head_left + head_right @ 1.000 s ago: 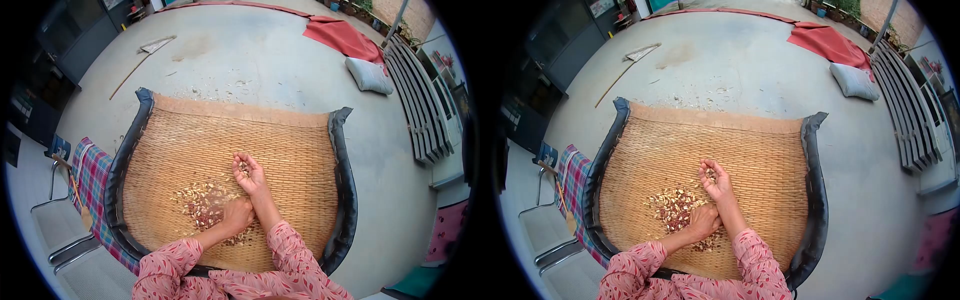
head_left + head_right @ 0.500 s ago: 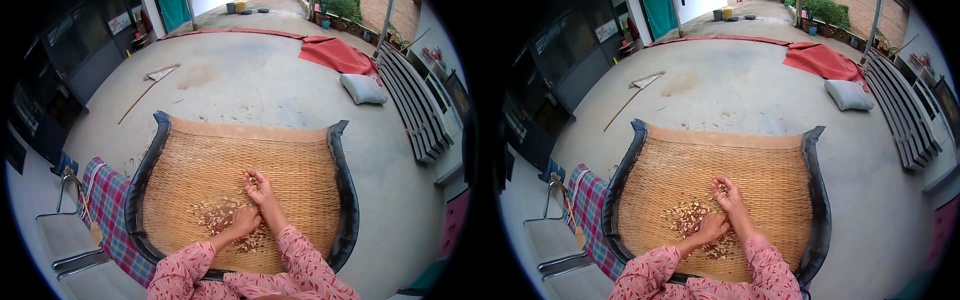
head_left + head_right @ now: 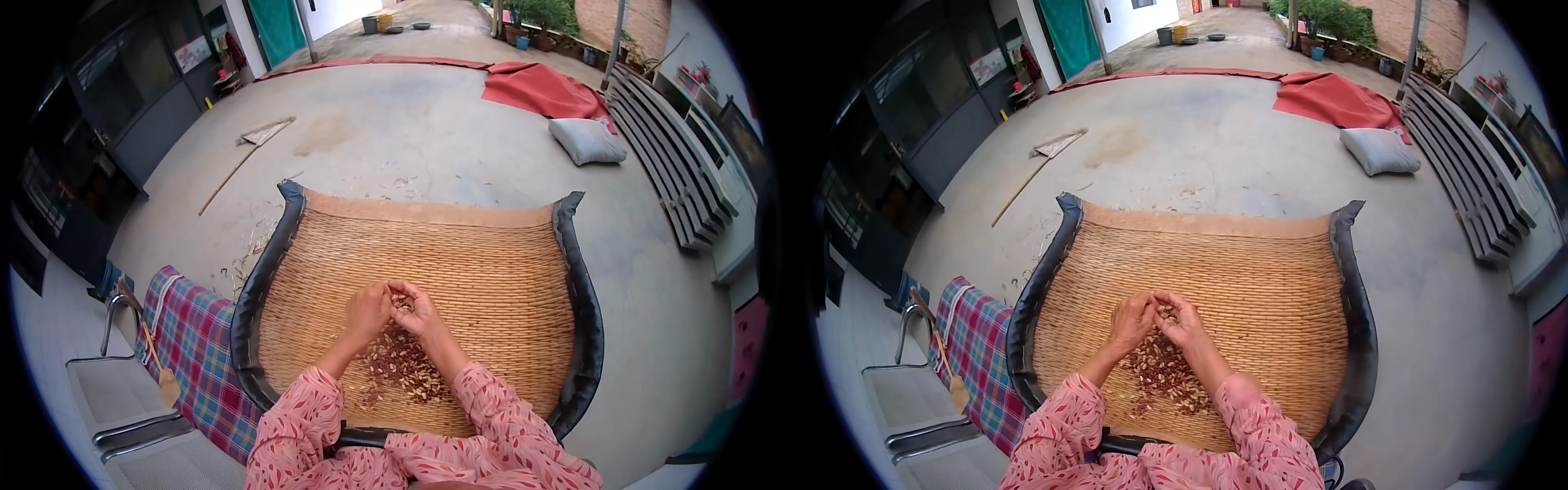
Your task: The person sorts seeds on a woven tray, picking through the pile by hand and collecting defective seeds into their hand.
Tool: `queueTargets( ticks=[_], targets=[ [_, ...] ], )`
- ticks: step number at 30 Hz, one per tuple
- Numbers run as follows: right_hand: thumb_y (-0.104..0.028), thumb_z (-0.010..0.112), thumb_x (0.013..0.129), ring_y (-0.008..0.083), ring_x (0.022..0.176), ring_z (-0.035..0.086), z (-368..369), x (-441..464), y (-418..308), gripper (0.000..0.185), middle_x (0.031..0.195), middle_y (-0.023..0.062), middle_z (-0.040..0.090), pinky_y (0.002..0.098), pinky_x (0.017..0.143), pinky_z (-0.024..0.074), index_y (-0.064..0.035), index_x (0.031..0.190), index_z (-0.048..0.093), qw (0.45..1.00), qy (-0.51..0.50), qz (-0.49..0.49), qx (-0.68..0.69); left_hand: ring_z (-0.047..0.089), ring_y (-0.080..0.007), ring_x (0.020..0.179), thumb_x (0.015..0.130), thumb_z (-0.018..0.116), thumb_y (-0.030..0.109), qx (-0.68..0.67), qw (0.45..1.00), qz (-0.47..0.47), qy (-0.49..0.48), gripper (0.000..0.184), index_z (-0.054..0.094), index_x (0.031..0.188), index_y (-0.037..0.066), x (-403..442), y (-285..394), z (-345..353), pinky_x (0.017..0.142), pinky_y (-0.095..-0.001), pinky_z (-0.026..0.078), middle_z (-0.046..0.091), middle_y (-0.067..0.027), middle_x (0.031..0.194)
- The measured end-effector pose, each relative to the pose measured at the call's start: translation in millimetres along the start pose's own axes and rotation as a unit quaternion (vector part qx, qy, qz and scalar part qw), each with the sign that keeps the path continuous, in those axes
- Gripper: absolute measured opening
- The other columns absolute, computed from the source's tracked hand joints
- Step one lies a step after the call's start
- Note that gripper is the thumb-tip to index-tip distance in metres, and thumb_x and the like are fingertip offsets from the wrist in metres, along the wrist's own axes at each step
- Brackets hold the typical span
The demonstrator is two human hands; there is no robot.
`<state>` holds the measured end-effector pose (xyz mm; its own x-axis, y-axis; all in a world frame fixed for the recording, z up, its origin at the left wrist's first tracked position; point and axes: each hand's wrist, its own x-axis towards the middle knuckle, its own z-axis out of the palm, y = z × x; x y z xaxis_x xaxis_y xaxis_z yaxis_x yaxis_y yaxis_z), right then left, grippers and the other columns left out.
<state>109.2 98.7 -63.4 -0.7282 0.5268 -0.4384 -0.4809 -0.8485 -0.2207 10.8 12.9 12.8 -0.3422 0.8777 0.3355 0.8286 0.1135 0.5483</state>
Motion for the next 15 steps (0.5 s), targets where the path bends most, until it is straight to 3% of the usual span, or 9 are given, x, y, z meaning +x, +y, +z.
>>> queueTargets(
  ticks=[5,10,12,15],
  targets=[
    [-0.006,0.062,0.091,0.0238,0.098,0.063,5,-19,-2,0.015,0.104,0.0133,0.064,0.038,0.089,0.0577,0.0032,0.103,0.063,0.999,0.022,-0.006,0.042,0.064,-0.0342,0.07,0.086,0.063,0.014,-0.03,0.999,0.034,0.006,0.013,0.063,0.081,0.002,-6,-6,-9,0.062,-0.0447,0.048,0.065,-0.0156,0.076],
    [-0.006,0.062,0.092,0.0245,0.09,0.066,1,-8,-62,0.015,0.101,0.0136,0.066,0.0375,0.082,0.0605,0.0063,0.1,0.063,0.997,-0.01,-0.052,0.063,0.062,-0.0357,0.068,0.084,0.067,0.02,0.108,0.978,-0.062,-0.17,0.022,0.061,0.079,0.0,-17,-16,-65,0.059,-0.0433,0.046,0.061,-0.0187,0.069],
    [-0.006,0.061,0.092,0.0246,0.089,0.067,-19,3,-83,0.017,0.101,0.0157,0.067,0.0371,0.079,0.0612,0.0089,0.101,0.062,0.992,-0.04,-0.054,0.106,0.06,-0.0381,0.062,0.083,0.07,0.024,0.112,0.975,-0.031,-0.187,0.028,0.06,0.08,-0.003,-47,-64,-71,0.057,-0.0446,0.044,0.059,-0.0207,0.067],
    [-0.005,0.059,0.093,0.0245,0.087,0.068,-34,3,-101,0.017,0.102,0.0179,0.067,0.0361,0.079,0.061,0.0099,0.102,0.062,0.983,-0.125,-0.066,0.116,0.065,-0.0411,0.06,0.085,0.068,0.036,0.204,0.87,-0.08,-0.441,0.044,0.063,0.095,-0.006,-73,-102,-80,0.059,-0.0469,0.053,0.066,-0.0261,0.071]
  ],
)
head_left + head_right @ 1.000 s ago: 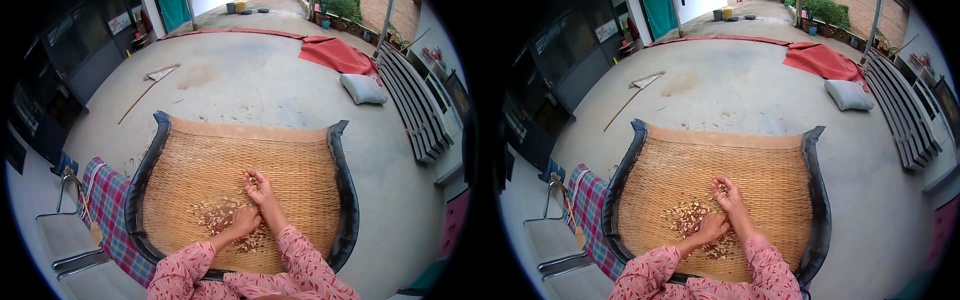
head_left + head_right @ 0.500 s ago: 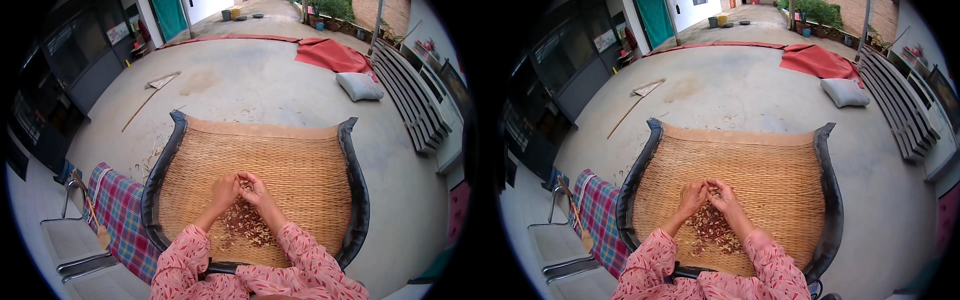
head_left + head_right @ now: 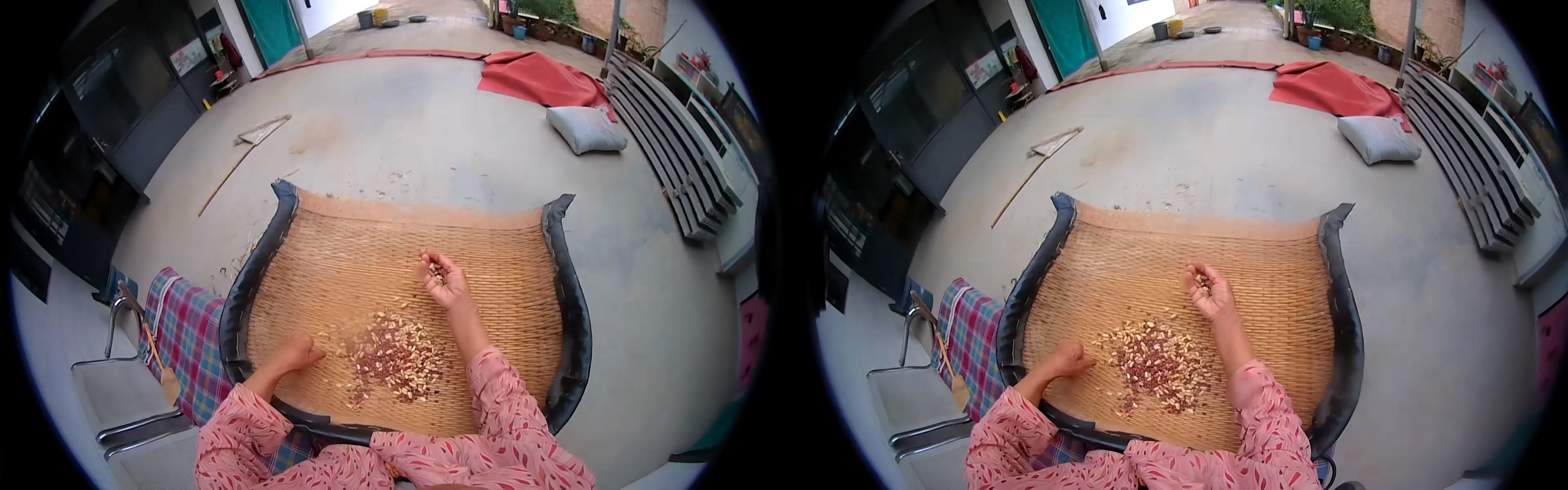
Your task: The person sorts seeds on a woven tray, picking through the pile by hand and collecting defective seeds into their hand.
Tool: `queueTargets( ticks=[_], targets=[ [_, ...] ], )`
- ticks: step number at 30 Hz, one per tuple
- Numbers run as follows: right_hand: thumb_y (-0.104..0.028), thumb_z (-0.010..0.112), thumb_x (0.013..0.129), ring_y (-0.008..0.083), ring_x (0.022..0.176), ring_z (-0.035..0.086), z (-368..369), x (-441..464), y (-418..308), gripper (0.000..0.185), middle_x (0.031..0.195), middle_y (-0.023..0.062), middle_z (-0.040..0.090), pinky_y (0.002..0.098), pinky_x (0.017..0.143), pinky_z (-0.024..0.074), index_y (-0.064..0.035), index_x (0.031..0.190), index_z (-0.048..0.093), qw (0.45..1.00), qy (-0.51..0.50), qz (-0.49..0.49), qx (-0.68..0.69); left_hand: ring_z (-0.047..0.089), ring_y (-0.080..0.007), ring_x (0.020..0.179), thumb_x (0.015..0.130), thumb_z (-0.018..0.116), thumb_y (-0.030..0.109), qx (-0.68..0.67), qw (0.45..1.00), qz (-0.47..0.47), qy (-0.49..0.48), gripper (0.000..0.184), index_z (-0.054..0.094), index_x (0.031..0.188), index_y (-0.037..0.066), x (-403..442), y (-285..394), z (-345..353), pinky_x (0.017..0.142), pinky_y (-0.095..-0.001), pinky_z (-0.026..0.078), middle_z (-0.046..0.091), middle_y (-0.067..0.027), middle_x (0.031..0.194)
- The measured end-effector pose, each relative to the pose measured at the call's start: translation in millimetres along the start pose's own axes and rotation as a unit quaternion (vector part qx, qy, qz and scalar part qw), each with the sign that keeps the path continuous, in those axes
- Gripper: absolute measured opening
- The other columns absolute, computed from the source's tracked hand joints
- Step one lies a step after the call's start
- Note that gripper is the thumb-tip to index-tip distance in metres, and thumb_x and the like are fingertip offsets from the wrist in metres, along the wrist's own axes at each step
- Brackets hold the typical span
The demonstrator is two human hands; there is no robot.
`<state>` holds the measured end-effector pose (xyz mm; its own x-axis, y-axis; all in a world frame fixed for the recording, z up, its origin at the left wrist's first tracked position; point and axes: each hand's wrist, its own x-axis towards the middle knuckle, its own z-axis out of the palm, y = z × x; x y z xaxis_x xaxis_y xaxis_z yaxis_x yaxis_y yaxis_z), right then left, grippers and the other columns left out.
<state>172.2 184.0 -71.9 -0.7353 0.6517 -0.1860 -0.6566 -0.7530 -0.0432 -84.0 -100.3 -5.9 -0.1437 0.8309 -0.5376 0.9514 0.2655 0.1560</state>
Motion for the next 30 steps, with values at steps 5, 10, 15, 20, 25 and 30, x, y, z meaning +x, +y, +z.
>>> queueTargets(
  ticks=[5,10,15,20,25,30],
  targets=[
    [-0.002,0.057,0.093,0.0277,0.092,0.066,-28,5,10,0.019,0.106,0.0205,0.065,0.0362,0.081,0.0605,0.0121,0.104,0.061,0.996,0.087,0.02,0.028,0.066,-0.0225,0.048,0.093,0.061,0.039,-0.302,0.93,-0.124,-0.169,0.048,0.062,0.072,-0.004,-24,25,36,0.041,-0.0353,0.052,0.064,-0.0155,0.058],
    [-0.008,0.052,0.098,0.0273,0.098,0.065,-21,-2,27,0.024,0.112,0.0233,0.062,0.0371,0.088,0.0597,0.0125,0.11,0.058,0.987,0.074,-0.004,-0.14,0.07,-0.0237,0.067,0.094,0.064,0.033,-0.477,0.848,-0.154,-0.17,0.039,0.054,0.09,-0.005,-8,75,29,0.057,-0.0309,0.061,0.063,-0.0132,0.077],
    [-0.01,0.05,0.1,0.0272,0.103,0.063,-35,-1,15,0.027,0.123,0.0271,0.057,0.0384,0.092,0.0579,0.0125,0.114,0.056,0.994,-0.02,0.027,-0.101,0.07,-0.0245,0.087,0.095,0.062,0.032,-0.673,0.724,-0.096,-0.113,0.043,0.047,0.109,-0.006,22,106,30,0.074,-0.0322,0.062,0.061,-0.0156,0.093],
    [-0.011,0.045,0.102,0.0289,0.107,0.061,-43,-1,9,0.031,0.129,0.029,0.053,0.0398,0.097,0.0536,0.014,0.117,0.054,0.988,-0.131,0.07,-0.03,0.069,-0.0219,0.084,0.095,0.062,0.037,-0.637,0.768,-0.057,-0.04,0.043,0.055,0.107,-0.004,24,104,-1,0.072,-0.0318,0.061,0.064,-0.0161,0.094],
    [-0.014,0.049,0.101,0.0282,0.101,0.063,-48,2,10,0.029,0.117,0.0249,0.06,0.0387,0.089,0.0561,0.0106,0.114,0.058,0.995,-0.064,0.043,-0.058,0.07,-0.0181,0.071,0.099,0.055,0.036,-0.451,0.868,-0.058,-0.201,0.041,0.061,0.091,-0.003,0,66,0,0.056,-0.0277,0.057,0.066,-0.0096,0.074],
    [-0.017,0.052,0.101,0.0273,0.092,0.067,-44,1,12,0.029,0.11,0.0227,0.066,0.0363,0.078,0.0603,0.0073,0.11,0.062,0.994,-0.051,0.044,-0.082,0.071,-0.0223,0.072,0.101,0.052,0.033,-0.415,0.831,-0.125,-0.348,0.04,0.058,0.095,-0.006,-16,78,17,0.058,-0.0303,0.059,0.067,-0.0153,0.078]
  ],
)
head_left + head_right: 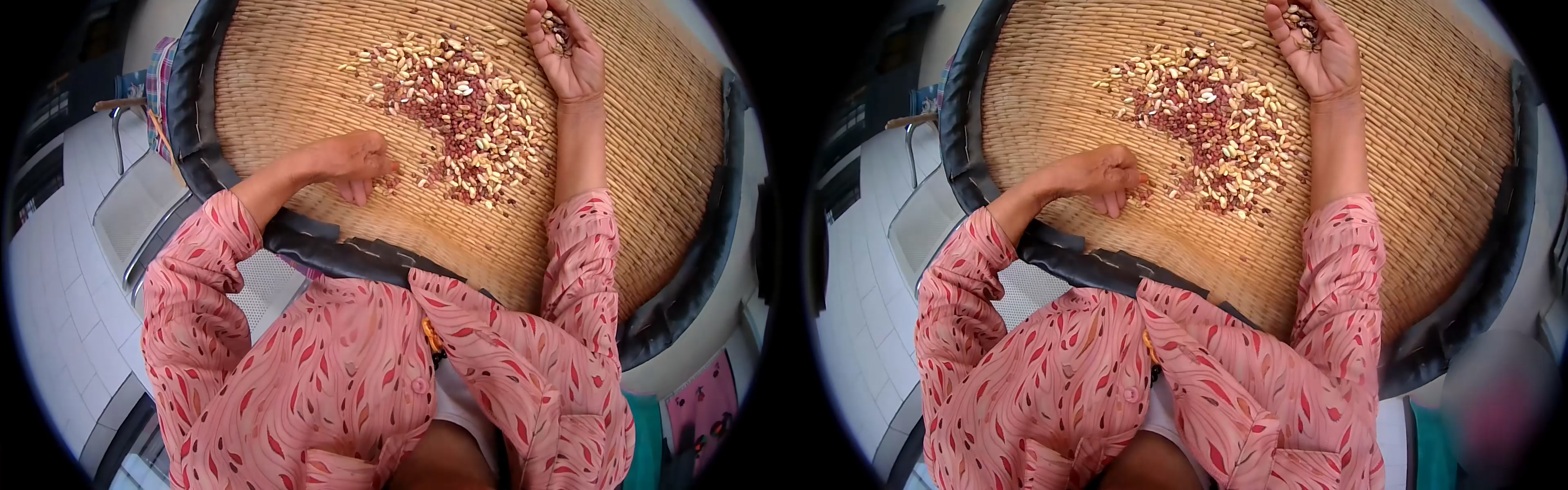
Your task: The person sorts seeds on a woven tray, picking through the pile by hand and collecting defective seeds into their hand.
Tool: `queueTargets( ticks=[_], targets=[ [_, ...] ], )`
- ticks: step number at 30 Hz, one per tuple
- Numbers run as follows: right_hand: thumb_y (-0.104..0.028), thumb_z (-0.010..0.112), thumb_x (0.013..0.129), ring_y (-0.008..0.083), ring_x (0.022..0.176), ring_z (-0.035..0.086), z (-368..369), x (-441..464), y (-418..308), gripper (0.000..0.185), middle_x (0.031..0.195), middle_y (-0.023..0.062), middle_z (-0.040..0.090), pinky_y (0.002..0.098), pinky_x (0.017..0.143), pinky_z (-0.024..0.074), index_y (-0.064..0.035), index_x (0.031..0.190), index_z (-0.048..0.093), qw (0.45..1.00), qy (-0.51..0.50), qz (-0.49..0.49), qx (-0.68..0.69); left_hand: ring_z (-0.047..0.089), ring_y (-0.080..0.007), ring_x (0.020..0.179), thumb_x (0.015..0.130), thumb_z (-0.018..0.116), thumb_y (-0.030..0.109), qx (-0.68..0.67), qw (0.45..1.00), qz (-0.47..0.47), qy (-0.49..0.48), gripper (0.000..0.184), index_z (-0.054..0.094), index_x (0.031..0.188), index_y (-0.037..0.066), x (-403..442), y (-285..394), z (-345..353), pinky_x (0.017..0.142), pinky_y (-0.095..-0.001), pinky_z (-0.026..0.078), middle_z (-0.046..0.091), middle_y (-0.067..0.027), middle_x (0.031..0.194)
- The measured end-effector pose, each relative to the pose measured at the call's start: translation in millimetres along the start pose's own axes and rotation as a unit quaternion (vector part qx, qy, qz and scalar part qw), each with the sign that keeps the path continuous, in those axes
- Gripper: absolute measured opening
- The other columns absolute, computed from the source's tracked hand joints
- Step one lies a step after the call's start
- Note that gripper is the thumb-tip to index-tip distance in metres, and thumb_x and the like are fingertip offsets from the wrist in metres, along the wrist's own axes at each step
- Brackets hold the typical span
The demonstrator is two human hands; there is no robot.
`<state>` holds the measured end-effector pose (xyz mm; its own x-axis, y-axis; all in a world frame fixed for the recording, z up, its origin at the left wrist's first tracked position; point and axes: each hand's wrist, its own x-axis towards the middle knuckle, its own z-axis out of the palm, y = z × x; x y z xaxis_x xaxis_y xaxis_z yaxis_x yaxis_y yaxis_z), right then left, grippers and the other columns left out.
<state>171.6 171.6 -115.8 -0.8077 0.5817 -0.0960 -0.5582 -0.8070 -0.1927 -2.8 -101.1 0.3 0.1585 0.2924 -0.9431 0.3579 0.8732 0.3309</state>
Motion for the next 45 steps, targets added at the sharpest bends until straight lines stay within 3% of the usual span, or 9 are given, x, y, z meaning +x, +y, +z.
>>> queueTargets(
  ticks=[1,4,5,10,15,21,24,32,45],
  targets=[
    [-0.018,0.052,0.101,0.0276,0.091,0.067,6,0,3,0.029,0.111,0.0227,0.066,0.0366,0.077,0.0607,0.0073,0.11,0.062,0.998,0.05,-0.026,-0.004,0.072,-0.0234,0.075,0.101,0.052,0.033,-0.049,0.999,-0.004,-0.007,0.039,0.057,0.097,-0.006,4,5,4,0.061,-0.031,0.06,0.067,-0.0165,0.081],
    [-0.018,0.051,0.101,0.0267,0.092,0.068,2,0,0,0.03,0.112,0.0229,0.065,0.0369,0.078,0.0607,0.008,0.111,0.062,0.999,-0.039,0.013,0.004,0.071,-0.0266,0.085,0.1,0.054,0.03,-0.211,0.976,0.043,-0.031,0.035,0.056,0.103,-0.005,24,11,18,0.073,-0.0334,0.061,0.067,-0.0204,0.092],
    [-0.018,0.05,0.101,0.0268,0.093,0.068,1,0,1,0.03,0.112,0.0232,0.065,0.037,0.079,0.0608,0.0084,0.111,0.062,1.0,0.002,-0.016,-0.008,0.071,-0.0277,0.089,0.1,0.055,0.028,-0.267,0.96,0.069,-0.038,0.033,0.055,0.104,-0.005,31,13,23,0.077,-0.0342,0.061,0.067,-0.0217,0.096],
    [-0.017,0.051,0.101,0.0277,0.096,0.068,0,0,0,0.029,0.112,0.0234,0.066,0.0373,0.081,0.0605,0.0083,0.111,0.062,1.0,-0.006,-0.01,-0.005,0.07,-0.0287,0.094,0.1,0.055,0.022,-0.362,0.907,0.209,0.053,0.026,0.056,0.108,-0.003,27,48,14,0.082,-0.0356,0.06,0.067,-0.0213,0.104],
    [-0.015,0.05,0.101,0.0276,0.098,0.067,2,1,0,0.028,0.112,0.0238,0.066,0.0379,0.083,0.0598,0.0084,0.11,0.063,1.0,-0.022,-0.01,0.004,0.072,-0.0213,0.084,0.099,0.056,0.017,-0.277,0.907,0.231,0.216,0.02,0.061,0.105,-0.001,15,43,-13,0.074,-0.0294,0.061,0.07,-0.0151,0.094],
    [-0.015,0.05,0.101,0.0277,0.099,0.067,1,1,0,0.028,0.113,0.0243,0.066,0.0382,0.085,0.059,0.0089,0.11,0.063,1.0,-0.027,-0.011,0.004,0.066,-0.0106,0.072,0.095,0.06,0.011,-0.132,0.912,0.289,0.26,0.012,0.066,0.101,0.002,17,36,-7,0.066,-0.0216,0.055,0.068,-0.0042,0.083],
    [-0.015,0.051,0.1,0.0275,0.1,0.067,1,1,0,0.029,0.114,0.0244,0.065,0.038,0.086,0.0587,0.0091,0.11,0.063,0.999,-0.032,-0.008,0.001,0.061,-0.0082,0.07,0.091,0.064,0.005,0.058,0.879,0.373,0.292,0.011,0.067,0.101,0.002,32,37,5,0.064,-0.021,0.051,0.065,0.0006,0.08],
    [-0.013,0.052,0.1,0.027,0.101,0.067,-2,2,0,0.027,0.114,0.0242,0.065,0.0376,0.087,0.0581,0.0091,0.11,0.063,1.0,-0.011,-0.021,-0.009,0.062,-0.0223,0.068,0.081,0.072,0.01,0.226,0.794,0.416,0.38,0.02,0.065,0.099,0.005,47,35,34,0.06,-0.0346,0.049,0.062,-0.0077,0.079],
    [-0.011,0.054,0.098,0.0262,0.096,0.067,5,1,3,0.024,0.112,0.0243,0.065,0.0378,0.084,0.059,0.0089,0.107,0.064,0.999,0.012,-0.027,-0.017,0.06,-0.0304,0.065,0.09,0.063,0.013,0.23,0.812,0.381,0.378,0.01,0.062,0.091,0.003,52,37,37,0.059,-0.0408,0.046,0.061,-0.0132,0.075]
  ],
)
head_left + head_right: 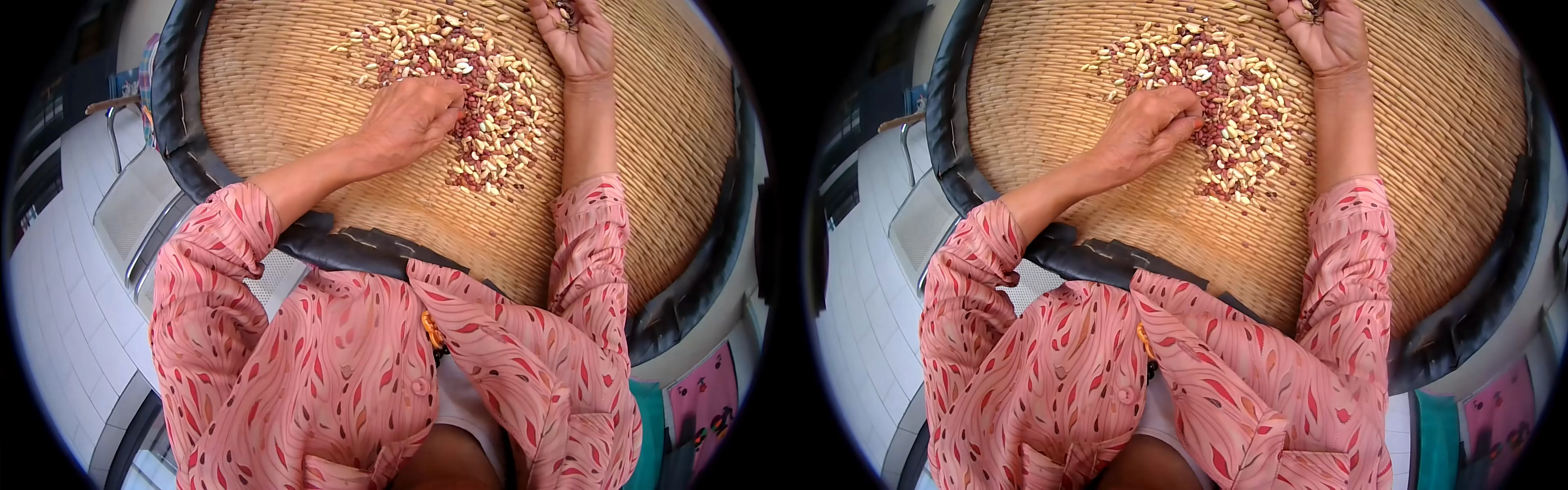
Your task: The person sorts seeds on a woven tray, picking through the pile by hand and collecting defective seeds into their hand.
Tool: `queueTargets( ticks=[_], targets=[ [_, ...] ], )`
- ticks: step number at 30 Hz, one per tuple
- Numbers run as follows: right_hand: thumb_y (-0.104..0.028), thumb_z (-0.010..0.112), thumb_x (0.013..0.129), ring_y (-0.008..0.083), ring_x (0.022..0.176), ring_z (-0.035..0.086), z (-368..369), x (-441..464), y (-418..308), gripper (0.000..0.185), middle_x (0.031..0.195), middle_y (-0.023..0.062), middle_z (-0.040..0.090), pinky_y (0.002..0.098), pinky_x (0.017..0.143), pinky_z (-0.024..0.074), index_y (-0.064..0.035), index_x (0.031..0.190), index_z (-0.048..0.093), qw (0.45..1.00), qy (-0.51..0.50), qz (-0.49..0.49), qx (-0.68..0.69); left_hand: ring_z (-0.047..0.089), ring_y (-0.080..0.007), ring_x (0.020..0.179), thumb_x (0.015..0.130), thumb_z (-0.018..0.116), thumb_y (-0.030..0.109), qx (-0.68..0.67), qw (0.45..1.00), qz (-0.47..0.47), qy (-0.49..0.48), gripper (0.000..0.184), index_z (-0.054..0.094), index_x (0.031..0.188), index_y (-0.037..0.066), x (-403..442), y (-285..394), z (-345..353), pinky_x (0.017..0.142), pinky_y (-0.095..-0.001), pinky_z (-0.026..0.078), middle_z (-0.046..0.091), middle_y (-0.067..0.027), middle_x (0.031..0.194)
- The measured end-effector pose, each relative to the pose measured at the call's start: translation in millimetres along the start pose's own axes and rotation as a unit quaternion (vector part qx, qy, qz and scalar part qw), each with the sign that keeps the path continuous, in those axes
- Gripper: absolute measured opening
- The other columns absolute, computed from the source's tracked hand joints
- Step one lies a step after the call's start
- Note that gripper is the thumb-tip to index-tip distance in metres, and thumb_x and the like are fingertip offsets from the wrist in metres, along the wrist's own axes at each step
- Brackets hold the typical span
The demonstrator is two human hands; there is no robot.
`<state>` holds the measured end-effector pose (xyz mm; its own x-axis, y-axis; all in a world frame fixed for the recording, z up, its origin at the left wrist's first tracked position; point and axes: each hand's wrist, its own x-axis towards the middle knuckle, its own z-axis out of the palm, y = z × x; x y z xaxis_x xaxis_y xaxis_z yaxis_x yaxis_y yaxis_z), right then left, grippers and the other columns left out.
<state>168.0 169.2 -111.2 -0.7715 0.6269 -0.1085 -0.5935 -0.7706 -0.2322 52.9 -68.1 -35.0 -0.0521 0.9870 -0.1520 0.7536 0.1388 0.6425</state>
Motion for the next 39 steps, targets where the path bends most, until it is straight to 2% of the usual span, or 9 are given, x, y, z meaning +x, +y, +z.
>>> queueTargets(
  ticks=[5,8,11,15,20,23,28,30,39],
  targets=[
    [-0.011,0.054,0.098,0.0271,0.098,0.067,-5,1,-1,0.024,0.111,0.0249,0.066,0.0388,0.085,0.0593,0.009,0.108,0.063,1.0,0.002,-0.001,0.006,0.059,-0.0267,0.057,0.093,0.061,0.013,0.071,0.975,0.073,-0.198,0.014,0.059,0.086,0.002,10,1,-35,0.055,-0.0386,0.045,0.06,-0.014,0.07],
    [-0.013,0.052,0.099,0.0277,0.1,0.067,-3,-1,-2,0.026,0.112,0.0248,0.066,0.0392,0.085,0.0593,0.0092,0.109,0.062,1.0,-0.012,0.006,0.023,0.063,-0.0152,0.065,0.099,0.055,0.018,-0.211,0.975,0.005,0.075,0.017,0.062,0.089,0.005,49,3,-96,0.062,-0.0309,0.053,0.065,-0.0057,0.075],
    [-0.014,0.052,0.099,0.0278,0.1,0.067,-3,-2,-1,0.027,0.113,0.0247,0.065,0.0393,0.085,0.0591,0.0094,0.11,0.062,0.999,-0.014,0.009,0.033,0.066,-0.0146,0.085,0.093,0.06,0.003,-0.561,0.76,-0.046,0.326,0.022,0.058,0.112,-0.006,80,-37,-160,0.075,-0.0261,0.055,0.066,-0.0109,0.095],
    [-0.013,0.053,0.099,0.0275,0.098,0.067,-4,-1,-1,0.026,0.112,0.0241,0.065,0.0391,0.084,0.059,0.0089,0.109,0.063,1.0,-0.004,-0.003,0.015,0.066,-0.0138,0.082,0.094,0.062,0.015,-0.335,0.9,-0.257,0.11,0.018,0.062,0.108,0.004,34,-60,-129,0.075,-0.0275,0.056,0.067,-0.0029,0.087],
    [-0.011,0.046,0.101,0.0298,0.108,0.058,-18,1,-10,0.031,0.13,0.0289,0.05,0.0397,0.096,0.0524,0.0134,0.12,0.053,0.997,-0.061,0.028,0.034,0.062,-0.0178,0.075,0.092,0.056,0.009,0.141,0.965,-0.221,-0.005,0.014,0.052,0.102,0.0,3,-92,-101,0.064,-0.0307,0.052,0.061,-0.0085,0.083],
    [-0.01,0.043,0.103,0.0311,0.115,0.053,-25,4,-13,0.036,0.141,0.0314,0.04,0.0411,0.104,0.0473,0.0166,0.127,0.047,0.992,-0.105,0.045,0.053,0.06,-0.0195,0.075,0.091,0.052,0.006,0.202,0.975,-0.083,0.043,0.009,0.048,0.097,0.001,-1,-88,-73,0.06,-0.0336,0.05,0.056,-0.0111,0.082],
    [-0.015,0.042,0.104,0.0324,0.12,0.052,-26,4,-15,0.04,0.142,0.0296,0.041,0.0429,0.106,0.0454,0.0152,0.13,0.045,0.987,-0.129,0.066,0.076,0.06,-0.0174,0.077,0.093,0.049,0.004,-0.086,0.99,-0.109,-0.004,0.015,0.049,0.108,-0.001,17,-43,-36,0.066,-0.0302,0.056,0.054,-0.0101,0.09],
    [-0.013,0.051,0.1,0.029,0.104,0.062,-7,-2,-6,0.029,0.121,0.026,0.057,0.0392,0.09,0.055,0.0099,0.116,0.057,0.998,-0.045,0.026,0.03,0.063,-0.0161,0.082,0.097,0.048,0.007,-0.27,0.953,-0.138,-0.027,0.022,0.049,0.117,-0.002,21,-21,-40,0.074,-0.028,0.06,0.055,-0.0101,0.1],
    [-0.013,0.052,0.099,0.0277,0.098,0.067,-1,-2,-2,0.026,0.113,0.0253,0.064,0.038,0.083,0.0595,0.0081,0.112,0.061,1.0,-0.02,0.007,0.016,0.061,-0.0067,0.071,0.093,0.053,0.007,-0.237,0.958,-0.16,-0.007,0.011,0.06,0.1,0.001,18,-36,-74,0.062,-0.0203,0.052,0.06,-0.0002,0.081]
  ],
)
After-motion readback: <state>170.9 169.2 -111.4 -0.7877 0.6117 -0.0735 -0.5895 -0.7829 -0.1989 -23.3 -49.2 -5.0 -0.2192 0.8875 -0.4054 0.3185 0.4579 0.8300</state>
